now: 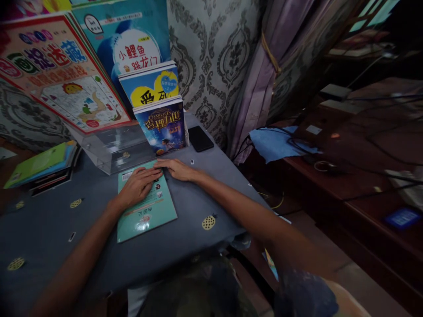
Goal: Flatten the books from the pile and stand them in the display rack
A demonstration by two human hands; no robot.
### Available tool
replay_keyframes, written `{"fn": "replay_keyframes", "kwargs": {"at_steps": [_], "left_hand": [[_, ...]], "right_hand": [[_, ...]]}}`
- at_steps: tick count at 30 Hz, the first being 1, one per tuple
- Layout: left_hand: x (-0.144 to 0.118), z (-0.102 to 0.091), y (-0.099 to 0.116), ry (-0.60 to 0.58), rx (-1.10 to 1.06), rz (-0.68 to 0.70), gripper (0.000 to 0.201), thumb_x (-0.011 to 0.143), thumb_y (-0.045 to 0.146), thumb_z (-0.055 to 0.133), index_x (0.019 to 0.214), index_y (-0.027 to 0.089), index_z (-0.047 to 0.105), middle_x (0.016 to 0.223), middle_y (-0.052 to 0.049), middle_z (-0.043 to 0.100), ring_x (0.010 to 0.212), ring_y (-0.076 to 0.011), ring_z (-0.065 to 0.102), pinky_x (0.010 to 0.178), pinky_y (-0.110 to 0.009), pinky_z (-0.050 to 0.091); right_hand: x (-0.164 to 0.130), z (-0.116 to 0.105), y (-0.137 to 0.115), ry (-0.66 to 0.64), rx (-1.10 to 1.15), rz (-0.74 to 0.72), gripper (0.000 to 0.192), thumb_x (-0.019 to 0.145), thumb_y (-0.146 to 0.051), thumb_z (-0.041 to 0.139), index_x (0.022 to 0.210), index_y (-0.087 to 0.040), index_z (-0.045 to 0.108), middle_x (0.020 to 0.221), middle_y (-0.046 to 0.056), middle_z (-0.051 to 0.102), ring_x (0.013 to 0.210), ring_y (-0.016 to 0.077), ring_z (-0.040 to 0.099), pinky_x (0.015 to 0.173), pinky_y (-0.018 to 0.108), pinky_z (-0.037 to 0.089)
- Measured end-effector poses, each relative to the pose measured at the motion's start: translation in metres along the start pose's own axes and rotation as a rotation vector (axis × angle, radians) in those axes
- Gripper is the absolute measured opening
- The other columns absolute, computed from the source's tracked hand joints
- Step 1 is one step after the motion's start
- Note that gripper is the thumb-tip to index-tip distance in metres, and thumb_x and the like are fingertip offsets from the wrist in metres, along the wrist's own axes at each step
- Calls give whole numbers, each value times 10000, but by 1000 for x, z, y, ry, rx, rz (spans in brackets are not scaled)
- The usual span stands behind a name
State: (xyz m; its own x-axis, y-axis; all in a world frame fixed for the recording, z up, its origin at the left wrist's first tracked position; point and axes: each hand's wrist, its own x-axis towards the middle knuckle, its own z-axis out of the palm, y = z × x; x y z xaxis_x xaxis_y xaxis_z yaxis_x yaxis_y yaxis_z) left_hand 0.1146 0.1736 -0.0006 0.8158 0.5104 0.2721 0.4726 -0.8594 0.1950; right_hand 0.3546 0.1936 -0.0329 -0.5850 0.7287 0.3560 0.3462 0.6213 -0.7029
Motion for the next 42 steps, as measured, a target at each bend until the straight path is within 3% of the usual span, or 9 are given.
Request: {"fn": "replay_keyframes", "kwargs": {"at_steps": [6, 12, 20, 36, 42], "left_hand": [[1, 0, 0, 15, 0, 9, 435, 964, 178, 413, 1339, 230, 629, 1377, -97, 650, 1322, -243, 568, 1093, -518, 385], [2, 1, 1, 5, -6, -9, 447, 962, 177, 410, 1349, 243, 624, 1373, -90, 654, 1324, -248, 565, 1053, -511, 411], [0, 1, 1, 15, 18, -6, 418, 984, 197, 394, 1324, 217, 636, 1385, -108, 642, 1327, -246, 566, 1057, -506, 400], [-1, 2, 11, 6, 99, -18, 424, 991, 178, 391, 1349, 207, 615, 1390, -117, 637, 1307, -261, 578, 1071, -520, 393], [-3, 3, 13, 2, 85, -61, 410, 1030, 300, 397, 1382, 210, 587, 1430, -110, 607, 1319, -252, 565, 1057, -478, 419]], "right_hand": [[-11, 6, 4, -48, -92, -42, 809, 786, 79, 413, 1512, -277, 424, 1591, 13, 433, 1499, 171, 336, 1239, 459, 293], [-12, 6, 2, -84, -127, -64, 845, 771, 95, 410, 1529, -277, 381, 1614, 32, 391, 1518, 175, 291, 1236, 471, 276], [-15, 5, 2, -50, -102, -51, 725, 848, 30, 429, 1516, -253, 418, 1607, 39, 406, 1500, 171, 332, 1245, 431, 267], [-14, 4, 4, -49, -95, -41, 715, 834, 38, 427, 1495, -235, 451, 1595, 47, 422, 1491, 165, 350, 1240, 421, 273], [-13, 6, 5, -65, -157, -32, 738, 809, 63, 424, 1507, -177, 432, 1607, 99, 393, 1499, 185, 335, 1235, 422, 276]]}}
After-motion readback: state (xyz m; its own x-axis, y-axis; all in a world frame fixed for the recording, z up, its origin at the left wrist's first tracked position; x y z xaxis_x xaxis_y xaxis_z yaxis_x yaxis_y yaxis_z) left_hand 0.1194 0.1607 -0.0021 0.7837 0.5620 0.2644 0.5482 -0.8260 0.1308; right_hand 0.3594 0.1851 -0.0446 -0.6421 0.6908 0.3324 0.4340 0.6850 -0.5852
